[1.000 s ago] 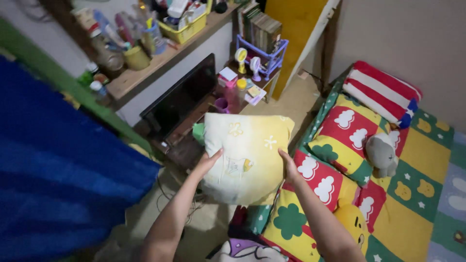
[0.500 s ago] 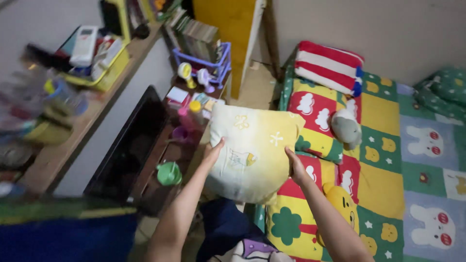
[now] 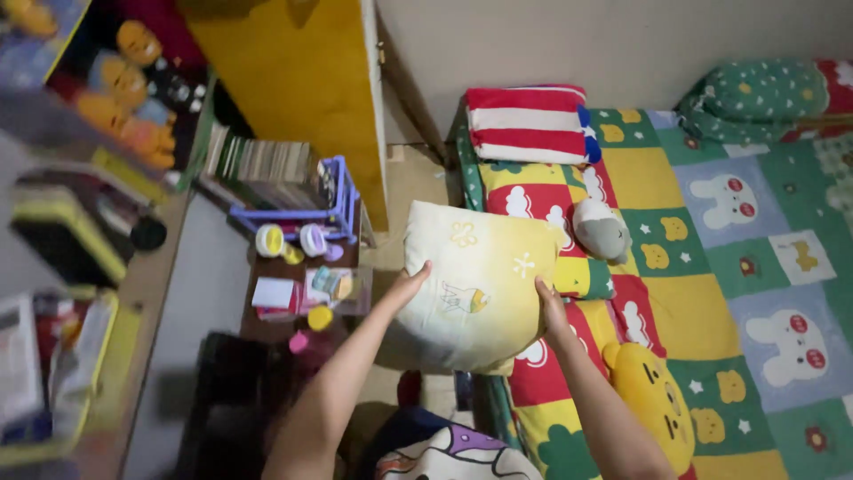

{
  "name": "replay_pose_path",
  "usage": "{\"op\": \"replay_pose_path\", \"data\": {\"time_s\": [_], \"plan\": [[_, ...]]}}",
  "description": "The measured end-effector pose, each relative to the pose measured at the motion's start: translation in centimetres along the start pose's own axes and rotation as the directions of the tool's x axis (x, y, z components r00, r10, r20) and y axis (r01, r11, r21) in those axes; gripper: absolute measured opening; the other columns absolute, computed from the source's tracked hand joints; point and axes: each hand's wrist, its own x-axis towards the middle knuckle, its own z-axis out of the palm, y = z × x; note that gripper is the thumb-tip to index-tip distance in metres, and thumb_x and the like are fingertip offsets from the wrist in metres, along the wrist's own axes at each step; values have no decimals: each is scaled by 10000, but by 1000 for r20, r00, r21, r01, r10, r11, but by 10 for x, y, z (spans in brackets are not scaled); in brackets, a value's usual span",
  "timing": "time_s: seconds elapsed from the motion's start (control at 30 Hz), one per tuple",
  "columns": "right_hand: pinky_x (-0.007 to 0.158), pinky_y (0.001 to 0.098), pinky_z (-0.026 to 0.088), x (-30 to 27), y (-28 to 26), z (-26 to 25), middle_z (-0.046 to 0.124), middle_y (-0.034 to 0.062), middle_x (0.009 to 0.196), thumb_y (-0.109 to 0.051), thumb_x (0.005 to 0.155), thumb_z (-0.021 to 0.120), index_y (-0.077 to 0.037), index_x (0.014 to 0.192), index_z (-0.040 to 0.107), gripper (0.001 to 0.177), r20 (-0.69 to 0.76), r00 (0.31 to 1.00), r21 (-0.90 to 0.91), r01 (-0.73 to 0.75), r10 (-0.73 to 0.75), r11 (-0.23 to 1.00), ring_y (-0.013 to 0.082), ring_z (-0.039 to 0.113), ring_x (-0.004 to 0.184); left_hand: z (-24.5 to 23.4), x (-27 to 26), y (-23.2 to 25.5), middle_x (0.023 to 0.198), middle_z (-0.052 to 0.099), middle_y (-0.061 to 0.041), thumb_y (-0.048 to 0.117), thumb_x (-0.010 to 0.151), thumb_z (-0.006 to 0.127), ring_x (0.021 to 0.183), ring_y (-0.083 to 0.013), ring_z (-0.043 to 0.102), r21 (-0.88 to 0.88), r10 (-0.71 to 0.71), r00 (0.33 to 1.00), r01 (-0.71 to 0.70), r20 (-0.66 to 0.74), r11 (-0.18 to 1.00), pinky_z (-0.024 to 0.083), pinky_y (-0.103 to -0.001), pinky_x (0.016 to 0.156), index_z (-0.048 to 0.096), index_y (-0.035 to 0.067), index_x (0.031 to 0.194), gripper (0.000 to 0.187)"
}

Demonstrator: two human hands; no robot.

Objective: Folding a blue cartoon towel and a striped towel, then putting a pillow into a pillowcase.

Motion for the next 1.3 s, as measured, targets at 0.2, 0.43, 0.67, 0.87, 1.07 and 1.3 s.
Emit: {"op": "replay_pose_path", "data": {"time_s": [0.2,0.43,0.67,0.87,1.07,1.3], "plan": [[1053,577,472,44,28,10,503,246,1479,-541,986,694,17,1521,397,828,-60,996,92,-62,68,994,411,538,1321,-49,12,44,1495,520,-251,830,856,614,1441,-359,432,86,-37,986,23,161,996,374,-505,1182,529,17,1480,1029],[1142,531,350,-23,-70,113,352,190,1551,-634,887,737,-69,1565,215,1026,-197,973,129,-96,120,987,374,386,1400,-67,152,-16,1343,587,-272,564,925,663,1285,-412,572,-90,111,983,-125,-149,988,489,-525,1052,532,32,1376,709],[1276,391,148,8,-80,118,172,137,1576,-536,863,858,-26,1614,42,1221,-364,930,101,100,-57,990,183,168,1523,-87,191,23,1214,692,-214,332,968,725,1159,-365,655,-87,375,923,-381,-85,920,505,-473,1004,629,59,1243,400],[1298,458,-1,12,-108,109,128,244,1577,-540,986,662,25,1609,151,984,-255,963,136,124,-86,983,370,4,1573,-57,170,87,1137,754,-138,376,894,804,1127,-274,705,96,452,881,-467,143,879,546,-396,984,688,119,1234,442],[1243,472,225,-30,-195,153,336,330,1545,-504,888,779,208,1475,322,1029,-347,935,-104,44,-78,994,374,264,1517,-8,187,148,1340,622,-187,488,838,794,1335,-389,551,298,551,776,-628,306,719,430,-492,1132,626,190,1361,625],[1144,778,23,57,-185,47,72,152,1718,-758,806,731,-56,1618,-117,1368,-400,903,-212,-261,160,942,402,7,1571,65,214,240,1477,523,-216,509,842,775,1437,-407,439,253,475,652,-709,591,658,333,-534,1210,537,210,1474,738]]}}
